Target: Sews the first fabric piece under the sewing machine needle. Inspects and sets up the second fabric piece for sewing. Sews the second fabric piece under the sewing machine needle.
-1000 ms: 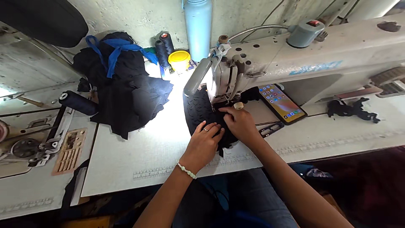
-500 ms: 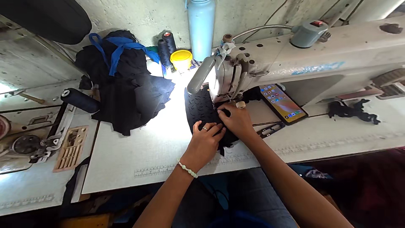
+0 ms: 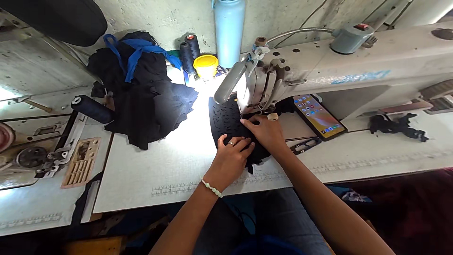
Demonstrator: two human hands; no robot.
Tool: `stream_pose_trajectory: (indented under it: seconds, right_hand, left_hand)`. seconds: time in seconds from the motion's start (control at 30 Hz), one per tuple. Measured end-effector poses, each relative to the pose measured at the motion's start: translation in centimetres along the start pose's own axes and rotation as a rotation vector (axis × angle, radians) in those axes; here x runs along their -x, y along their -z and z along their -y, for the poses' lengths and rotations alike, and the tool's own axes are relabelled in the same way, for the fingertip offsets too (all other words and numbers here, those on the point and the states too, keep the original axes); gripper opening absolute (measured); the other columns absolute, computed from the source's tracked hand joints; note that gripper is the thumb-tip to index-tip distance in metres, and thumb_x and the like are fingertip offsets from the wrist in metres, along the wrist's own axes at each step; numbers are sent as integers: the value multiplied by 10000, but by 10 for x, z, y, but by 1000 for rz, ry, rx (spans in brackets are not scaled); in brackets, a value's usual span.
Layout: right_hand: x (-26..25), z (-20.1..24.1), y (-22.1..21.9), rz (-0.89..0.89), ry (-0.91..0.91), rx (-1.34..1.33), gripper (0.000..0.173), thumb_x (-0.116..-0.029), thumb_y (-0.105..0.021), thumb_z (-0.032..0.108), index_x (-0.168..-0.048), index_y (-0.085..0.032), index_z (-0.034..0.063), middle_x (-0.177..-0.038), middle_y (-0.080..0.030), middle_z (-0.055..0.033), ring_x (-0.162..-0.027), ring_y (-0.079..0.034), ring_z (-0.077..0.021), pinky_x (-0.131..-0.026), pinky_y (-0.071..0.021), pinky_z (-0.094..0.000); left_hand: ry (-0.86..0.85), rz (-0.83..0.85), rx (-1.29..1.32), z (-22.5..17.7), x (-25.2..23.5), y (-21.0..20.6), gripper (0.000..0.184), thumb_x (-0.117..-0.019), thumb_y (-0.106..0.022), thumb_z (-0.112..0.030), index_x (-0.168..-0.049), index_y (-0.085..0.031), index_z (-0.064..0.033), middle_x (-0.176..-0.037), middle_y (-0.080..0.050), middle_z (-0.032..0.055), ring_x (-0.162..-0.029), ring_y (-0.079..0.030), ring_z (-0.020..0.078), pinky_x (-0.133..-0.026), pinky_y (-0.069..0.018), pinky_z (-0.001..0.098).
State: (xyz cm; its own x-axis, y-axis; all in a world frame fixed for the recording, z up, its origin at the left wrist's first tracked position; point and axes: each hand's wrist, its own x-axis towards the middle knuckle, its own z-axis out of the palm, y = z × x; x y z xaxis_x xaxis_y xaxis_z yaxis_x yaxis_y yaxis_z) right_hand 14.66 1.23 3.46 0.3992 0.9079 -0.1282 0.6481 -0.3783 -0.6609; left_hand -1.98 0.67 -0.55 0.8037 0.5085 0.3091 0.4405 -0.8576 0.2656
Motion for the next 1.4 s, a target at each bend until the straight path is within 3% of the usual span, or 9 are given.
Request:
stream_pose_trajectory:
  seconds: [0.2, 0.33, 0.6, 0.8, 0.9, 1.07, 1.2, 1.33, 1.4]
  right_hand:
    - [-6, -2, 2, 41, -40, -51, 186, -943, -758, 200, -1002, -749, 24, -999, -709, -207, -1002, -653, -388, -861, -486, -601]
    - [-3, 5, -1, 31, -41, 65, 191, -935, -753, 193, -1040, -741, 33, -1021, -703, -238, -1023, -652, -436, -850, -486, -623]
    - [5, -15, -26, -271, 428, 274, 152, -917, -692, 52, -1033, -700, -45, -910, -679, -264, -812, -695, -464, -618, -537, -584]
    - [1, -3, -11, 6, 129, 74, 273, -989, -692, 213, -1134, -712, -17, -1053, -700, -267, -1010, -667, -462, -868, -506, -629]
    - [-2, 1, -7, 60, 69, 90, 277, -997, -690, 218, -1153, -705, -10, -1085, -693, -280, -1073, -650, -468, -917, -489, -622]
    - [1, -10, -17, -116, 377, 240, 135, -933, -688, 19, -1046, -710, -51, -965, -707, -268, -917, -697, -478, -757, -539, -637]
    - [7, -30, -31, -305, 641, 316, 81, -855, -736, -9, -928, -721, -39, -843, -648, -218, -716, -687, -402, -549, -540, -527]
    - [20, -42, -30, -248, 561, 222, 143, -950, -670, 85, -989, -769, -11, -915, -690, -196, -823, -710, -368, -663, -582, -509]
    - [26, -44, -31, -242, 534, 155, 170, -954, -672, 100, -1037, -783, 1, -954, -709, -194, -872, -715, -359, -722, -593, -497]
  left_hand:
    - [5, 2, 22, 0, 0, 0, 396, -934, -582, -23, -1277, -732, -152, -1324, -697, 43, -1254, -641, 287, -1049, -378, 687]
    - [0, -16, 9, 0, 0, -1, 392, -928, -586, -23, -1263, -739, -156, -1304, -706, 36, -1242, -647, 285, -1042, -384, 689]
    - [7, -11, -5, -1, 0, -2, 363, -936, -589, -40, -1231, -755, -169, -1268, -718, 29, -1241, -645, 280, -1042, -377, 693]
    - [12, 0, 4, -1, 0, 0, 398, -928, -587, -29, -1270, -736, -169, -1296, -707, 34, -1250, -641, 287, -1043, -370, 703]
    - [14, 4, 15, -1, 0, 0, 409, -929, -582, -24, -1284, -728, -164, -1318, -699, 38, -1260, -636, 295, -1042, -368, 705]
    - [17, -5, 23, -2, 0, 0, 383, -928, -596, -32, -1261, -740, -154, -1302, -706, 41, -1257, -636, 295, -1053, -362, 699]
    - [13, -23, 10, -1, 1, -4, 336, -933, -605, -50, -1209, -761, -161, -1258, -721, 26, -1253, -638, 276, -1061, -363, 692]
    - [6, -45, 163, -1, 4, -4, 330, -935, -577, -6, -1182, -767, -115, -1250, -736, 31, -1298, -617, 288, -1091, -358, 679]
    - [35, -141, 282, 2, 3, -2, 270, -925, -575, 2, -1092, -777, -61, -1154, -766, 73, -1212, -678, 275, -1094, -403, 628]
